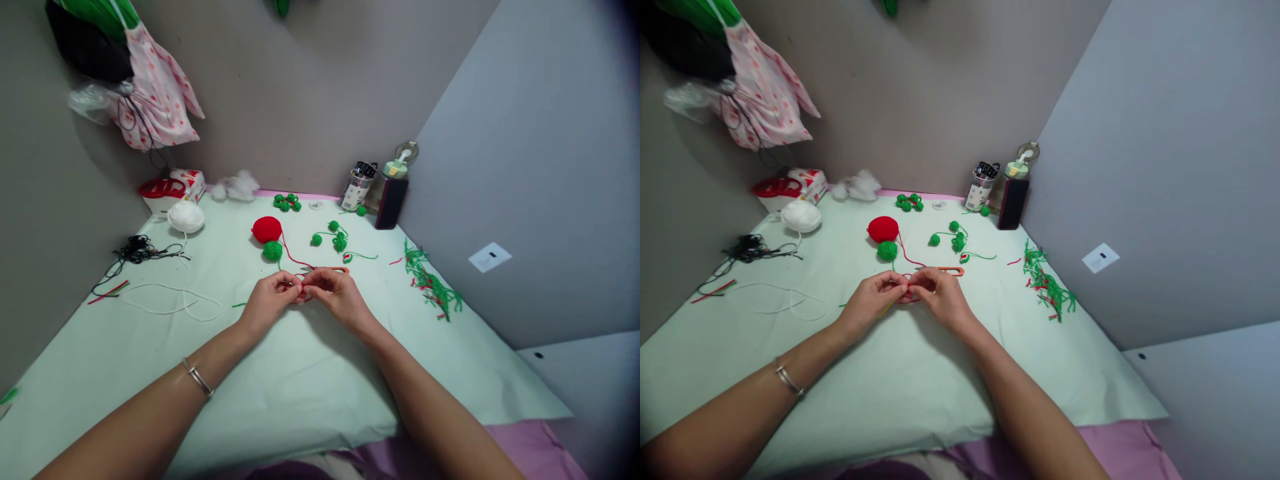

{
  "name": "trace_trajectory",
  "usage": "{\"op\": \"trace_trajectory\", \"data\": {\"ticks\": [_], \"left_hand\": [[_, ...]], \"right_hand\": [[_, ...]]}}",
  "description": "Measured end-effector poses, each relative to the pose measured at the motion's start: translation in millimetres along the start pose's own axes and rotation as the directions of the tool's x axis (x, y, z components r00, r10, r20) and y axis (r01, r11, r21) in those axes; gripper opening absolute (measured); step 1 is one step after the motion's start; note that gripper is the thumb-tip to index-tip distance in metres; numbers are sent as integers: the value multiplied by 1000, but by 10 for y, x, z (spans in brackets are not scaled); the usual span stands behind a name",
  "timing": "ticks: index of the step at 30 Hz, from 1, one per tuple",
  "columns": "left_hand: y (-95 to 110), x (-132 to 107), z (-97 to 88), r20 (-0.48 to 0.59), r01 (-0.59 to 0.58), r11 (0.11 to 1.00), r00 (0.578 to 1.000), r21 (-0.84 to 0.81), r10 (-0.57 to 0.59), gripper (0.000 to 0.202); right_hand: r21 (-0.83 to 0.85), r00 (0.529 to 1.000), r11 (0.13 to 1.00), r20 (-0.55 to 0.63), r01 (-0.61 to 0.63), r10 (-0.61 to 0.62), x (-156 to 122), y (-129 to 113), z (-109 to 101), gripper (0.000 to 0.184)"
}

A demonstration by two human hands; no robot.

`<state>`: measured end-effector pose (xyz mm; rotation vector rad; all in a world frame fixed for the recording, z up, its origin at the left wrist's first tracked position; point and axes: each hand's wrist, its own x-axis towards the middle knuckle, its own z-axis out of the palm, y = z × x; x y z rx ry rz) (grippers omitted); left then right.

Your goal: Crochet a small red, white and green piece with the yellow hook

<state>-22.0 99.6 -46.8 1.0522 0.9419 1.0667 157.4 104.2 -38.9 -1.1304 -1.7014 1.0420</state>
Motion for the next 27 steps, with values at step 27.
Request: {"op": "trace_trajectory", "data": {"ticks": [27], "left_hand": [[-66,44,-21,39,124,977,992,-171,-119,34]], "right_hand": [[-324,981,933,-61,156,-185,-20,37,9,15]]}}
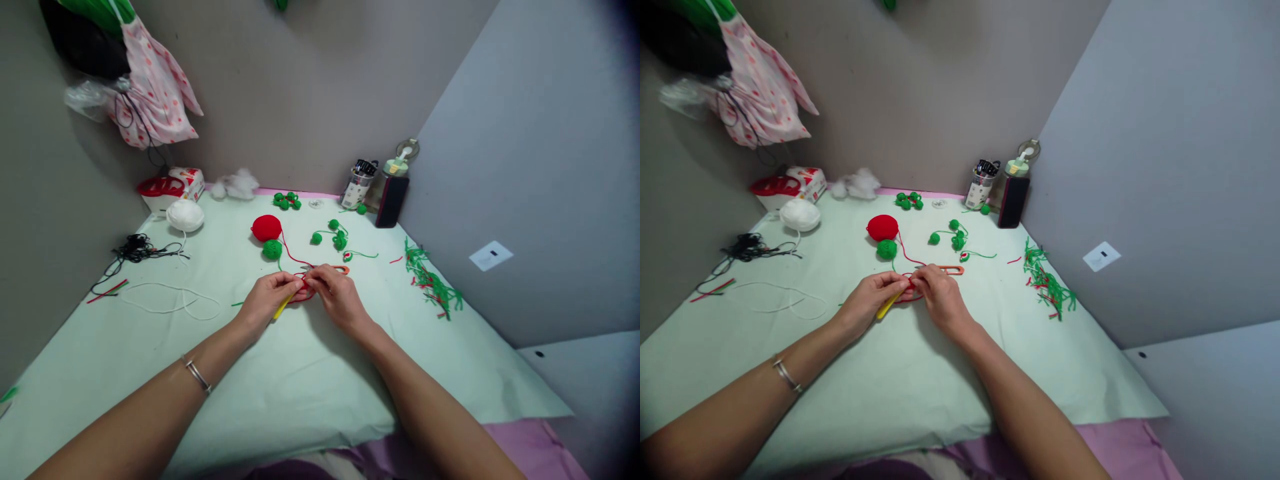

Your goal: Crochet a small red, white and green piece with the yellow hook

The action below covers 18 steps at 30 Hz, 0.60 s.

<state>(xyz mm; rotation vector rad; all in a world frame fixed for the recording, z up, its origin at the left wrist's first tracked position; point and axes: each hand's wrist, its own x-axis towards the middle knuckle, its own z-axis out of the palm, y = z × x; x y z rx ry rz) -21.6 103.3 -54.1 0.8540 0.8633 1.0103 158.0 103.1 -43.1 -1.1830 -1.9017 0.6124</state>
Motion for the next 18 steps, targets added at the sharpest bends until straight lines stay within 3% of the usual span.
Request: {"op": "trace_trajectory", "data": {"ticks": [18], "left_hand": [[29,-10,3,-25,18,999,1000,-30,-19,29]], "right_hand": [[147,996,985,34,-87,83,2,-49,-6,6]]}}
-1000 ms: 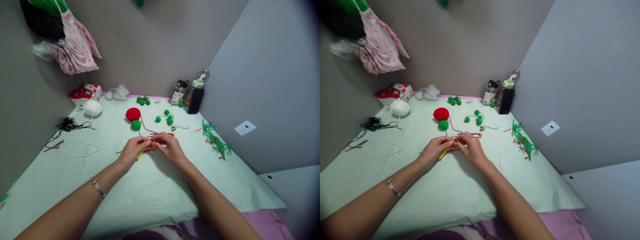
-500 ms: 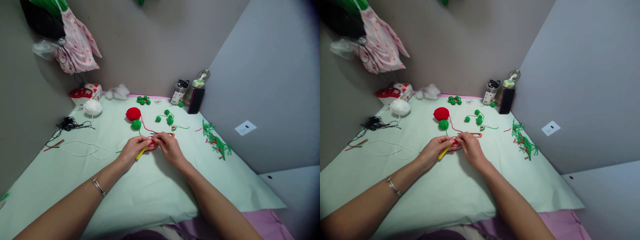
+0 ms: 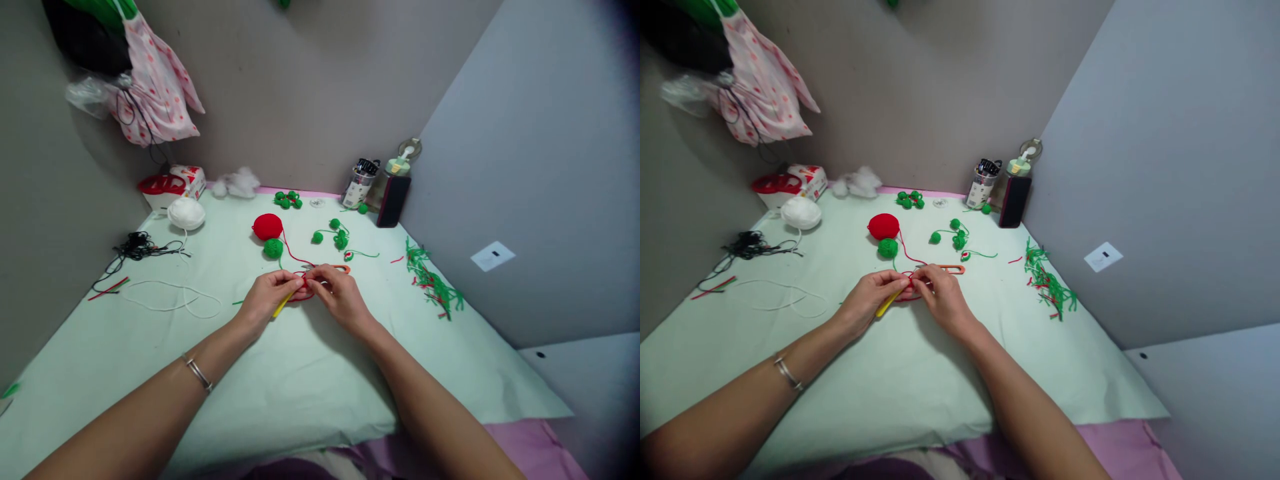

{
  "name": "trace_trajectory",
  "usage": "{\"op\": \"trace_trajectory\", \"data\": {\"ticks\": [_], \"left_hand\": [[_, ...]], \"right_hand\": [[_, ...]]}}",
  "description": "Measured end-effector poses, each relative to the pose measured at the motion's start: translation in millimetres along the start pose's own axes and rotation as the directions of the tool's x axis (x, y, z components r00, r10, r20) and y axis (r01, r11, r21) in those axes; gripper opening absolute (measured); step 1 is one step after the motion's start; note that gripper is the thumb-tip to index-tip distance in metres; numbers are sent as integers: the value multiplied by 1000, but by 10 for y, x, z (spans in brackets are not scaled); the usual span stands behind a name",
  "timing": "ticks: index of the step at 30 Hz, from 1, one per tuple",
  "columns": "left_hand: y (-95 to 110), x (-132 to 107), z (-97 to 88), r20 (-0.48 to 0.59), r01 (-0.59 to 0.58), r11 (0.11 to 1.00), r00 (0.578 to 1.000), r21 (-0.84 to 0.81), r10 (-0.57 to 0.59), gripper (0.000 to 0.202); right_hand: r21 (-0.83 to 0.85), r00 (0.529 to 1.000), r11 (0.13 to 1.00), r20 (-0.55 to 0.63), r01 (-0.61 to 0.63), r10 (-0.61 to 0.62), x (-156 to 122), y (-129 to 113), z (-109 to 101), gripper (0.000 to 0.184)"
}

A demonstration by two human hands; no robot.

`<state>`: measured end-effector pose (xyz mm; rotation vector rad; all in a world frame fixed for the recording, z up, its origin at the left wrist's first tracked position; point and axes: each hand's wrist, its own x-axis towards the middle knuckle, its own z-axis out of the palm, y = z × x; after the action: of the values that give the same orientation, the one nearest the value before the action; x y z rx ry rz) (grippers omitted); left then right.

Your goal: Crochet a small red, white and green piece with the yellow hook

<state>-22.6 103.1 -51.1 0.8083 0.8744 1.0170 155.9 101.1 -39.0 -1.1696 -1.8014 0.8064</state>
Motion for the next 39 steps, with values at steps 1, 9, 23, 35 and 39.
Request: {"op": "trace_trajectory", "data": {"ticks": [1,9,23,35,39], "left_hand": [[1,0,-1,-1,-1,1000,1000,2,1,28],[9,-1,-5,-10,-2,1000,1000,-20,2,26],[37,-37,19,41,11,1000,999,-12,-11,19],[-10,0,-7,76,0,1000,997,2,0,20],[-48,29,-66,96,29,998,995,52,-34,16]], "right_hand": [[3,1000,1000,-3,-3,3,0,-2,-1,7],[66,999,997,10,-40,40,5,-9,23,8],[72,999,997,20,-33,32,-9,-60,20,6],[41,1000,999,23,-13,12,-4,-23,25,10],[26,999,1000,45,5,-6,-11,-30,37,10]]}}
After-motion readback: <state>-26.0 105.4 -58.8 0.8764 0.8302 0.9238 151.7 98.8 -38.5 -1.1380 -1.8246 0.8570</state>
